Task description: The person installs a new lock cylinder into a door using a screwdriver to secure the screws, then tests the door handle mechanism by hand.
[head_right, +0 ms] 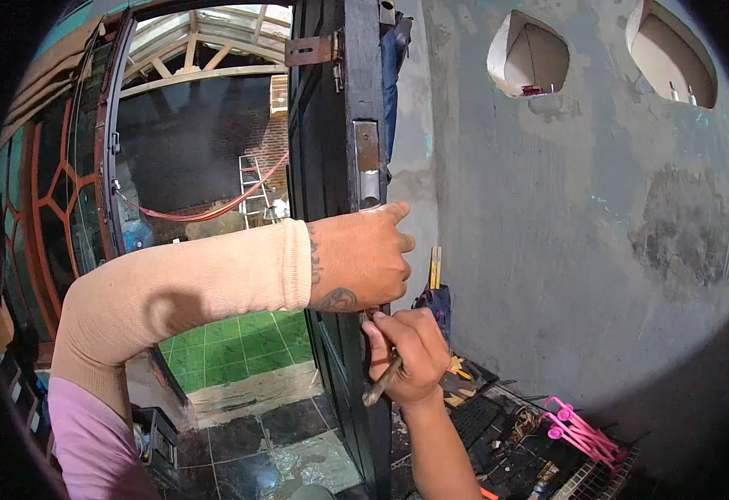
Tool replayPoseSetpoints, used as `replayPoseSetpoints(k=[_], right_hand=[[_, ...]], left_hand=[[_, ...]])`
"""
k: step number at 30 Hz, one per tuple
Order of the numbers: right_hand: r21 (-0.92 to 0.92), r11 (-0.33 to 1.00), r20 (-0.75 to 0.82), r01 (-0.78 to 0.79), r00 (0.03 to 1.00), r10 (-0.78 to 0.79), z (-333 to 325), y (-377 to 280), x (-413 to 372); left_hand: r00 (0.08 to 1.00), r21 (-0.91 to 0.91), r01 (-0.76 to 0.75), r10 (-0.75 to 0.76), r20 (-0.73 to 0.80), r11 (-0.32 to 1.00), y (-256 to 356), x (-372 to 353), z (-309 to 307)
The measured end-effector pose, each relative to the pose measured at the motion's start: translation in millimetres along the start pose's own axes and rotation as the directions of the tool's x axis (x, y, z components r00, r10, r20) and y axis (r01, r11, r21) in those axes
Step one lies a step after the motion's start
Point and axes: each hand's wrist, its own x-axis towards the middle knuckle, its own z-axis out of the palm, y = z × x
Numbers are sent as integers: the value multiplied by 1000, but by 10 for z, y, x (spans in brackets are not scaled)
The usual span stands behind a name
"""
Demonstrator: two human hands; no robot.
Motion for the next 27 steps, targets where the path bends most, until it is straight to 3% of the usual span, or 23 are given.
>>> replayPoseSetpoints(k=[9, 12, 15, 18, 27], right_hand=[[-86, 996, 83, -39, 995, 46, -61, -9, 57], [47, 985, -29, -164, 986, 165, -12, -24, 21], [54, 998, 38, -28, 999, 26, -34, 12, -6], [70, 998, 19, 4, 1000, -6, -48, 36, -8], [21, 999, 24, -28, 999, 27, -49, -19, 6]], left_hand=[[1000, -15, -1, 1, -4, 1000, 5, 16, -9], [1000, -10, 3, -4, -15, 1000, 12, 4, -21], [1000, -3, 0, 0, 3, 1000, 1, -7, -33], [1000, 12, 4, -4, 16, 1000, 6, 12, -18], [1000, 2, 2, -2, 14, 1000, 7, -5, -21]])
